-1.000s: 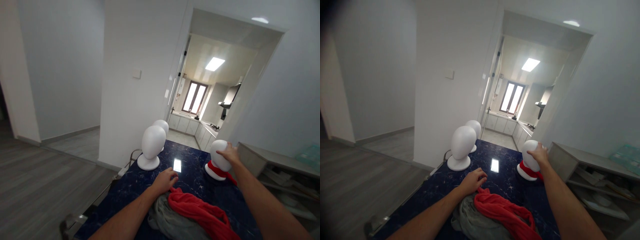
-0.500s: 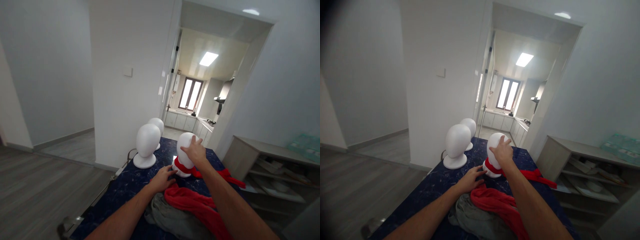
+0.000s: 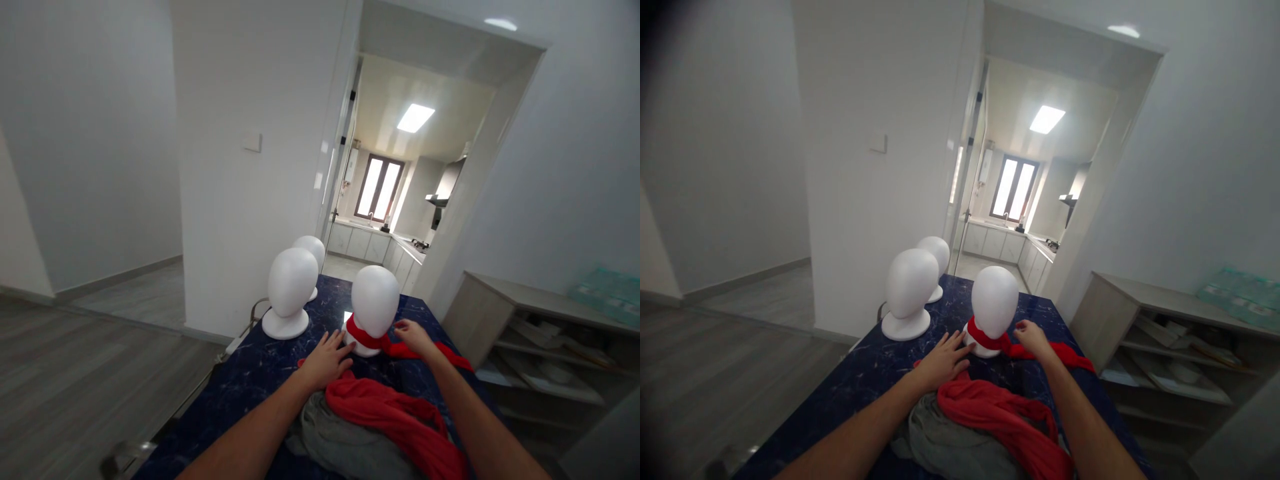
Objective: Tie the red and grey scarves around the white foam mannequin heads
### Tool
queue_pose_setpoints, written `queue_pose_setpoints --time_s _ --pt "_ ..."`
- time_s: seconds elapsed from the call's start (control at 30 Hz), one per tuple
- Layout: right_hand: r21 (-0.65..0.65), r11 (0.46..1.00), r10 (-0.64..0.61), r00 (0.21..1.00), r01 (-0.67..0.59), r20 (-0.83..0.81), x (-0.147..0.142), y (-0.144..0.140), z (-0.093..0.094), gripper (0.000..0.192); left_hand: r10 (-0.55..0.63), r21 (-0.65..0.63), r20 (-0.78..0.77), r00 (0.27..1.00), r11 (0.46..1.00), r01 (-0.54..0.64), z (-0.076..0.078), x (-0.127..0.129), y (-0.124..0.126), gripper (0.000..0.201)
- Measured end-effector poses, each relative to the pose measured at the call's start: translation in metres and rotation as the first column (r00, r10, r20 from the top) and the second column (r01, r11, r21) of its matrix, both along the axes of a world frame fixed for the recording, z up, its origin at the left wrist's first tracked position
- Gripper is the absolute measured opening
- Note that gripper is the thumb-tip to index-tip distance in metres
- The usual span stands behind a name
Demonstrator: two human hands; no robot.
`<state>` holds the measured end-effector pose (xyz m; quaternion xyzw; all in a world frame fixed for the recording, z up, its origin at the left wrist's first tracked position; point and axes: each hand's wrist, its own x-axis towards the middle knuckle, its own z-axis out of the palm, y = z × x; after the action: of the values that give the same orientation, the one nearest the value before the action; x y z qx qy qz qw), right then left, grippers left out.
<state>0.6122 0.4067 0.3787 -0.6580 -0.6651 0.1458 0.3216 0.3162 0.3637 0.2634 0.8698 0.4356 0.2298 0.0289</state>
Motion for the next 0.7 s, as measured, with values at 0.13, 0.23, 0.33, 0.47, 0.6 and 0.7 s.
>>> queue_pose_setpoints --time_s 0.13,0.23,0.33,0.47,0.6,0.7 --pt "-0.063 0.989 0.125 0.984 -0.134 -0.126 -0.018 -0.003 -0.045 0.043 0.005 0.012 -0.039 0.999 1.000 -0.004 -0.004 0.007 0.003 0.056" --pt "-0.045 0.985 0.158 0.968 -0.169 -0.195 -0.032 -0.003 -0.053 0.049 -0.003 0.001 -0.050 0.999 1.000 0.003 -0.005 0.007 0.004 0.058" --pt "-0.047 0.977 0.189 0.949 -0.207 -0.253 -0.034 -0.006 -0.047 0.042 -0.001 -0.008 -0.058 0.998 1.000 0.000 -0.005 0.005 0.003 0.059" --pt "-0.096 0.950 0.251 0.908 -0.298 -0.335 -0.018 -0.024 -0.037 0.027 -0.006 -0.029 -0.054 0.999 1.000 0.005 -0.004 0.004 0.003 0.059" --pt "-0.133 0.932 0.283 0.905 -0.338 -0.316 0.008 -0.058 -0.033 0.029 -0.004 -0.035 -0.049 0.999 0.999 0.002 -0.006 0.005 0.004 0.060" --pt "-0.064 0.941 0.314 0.928 -0.332 -0.201 0.025 -0.096 -0.030 0.030 -0.002 -0.033 -0.056 0.998 0.999 0.000 -0.007 0.005 0.005 0.061"
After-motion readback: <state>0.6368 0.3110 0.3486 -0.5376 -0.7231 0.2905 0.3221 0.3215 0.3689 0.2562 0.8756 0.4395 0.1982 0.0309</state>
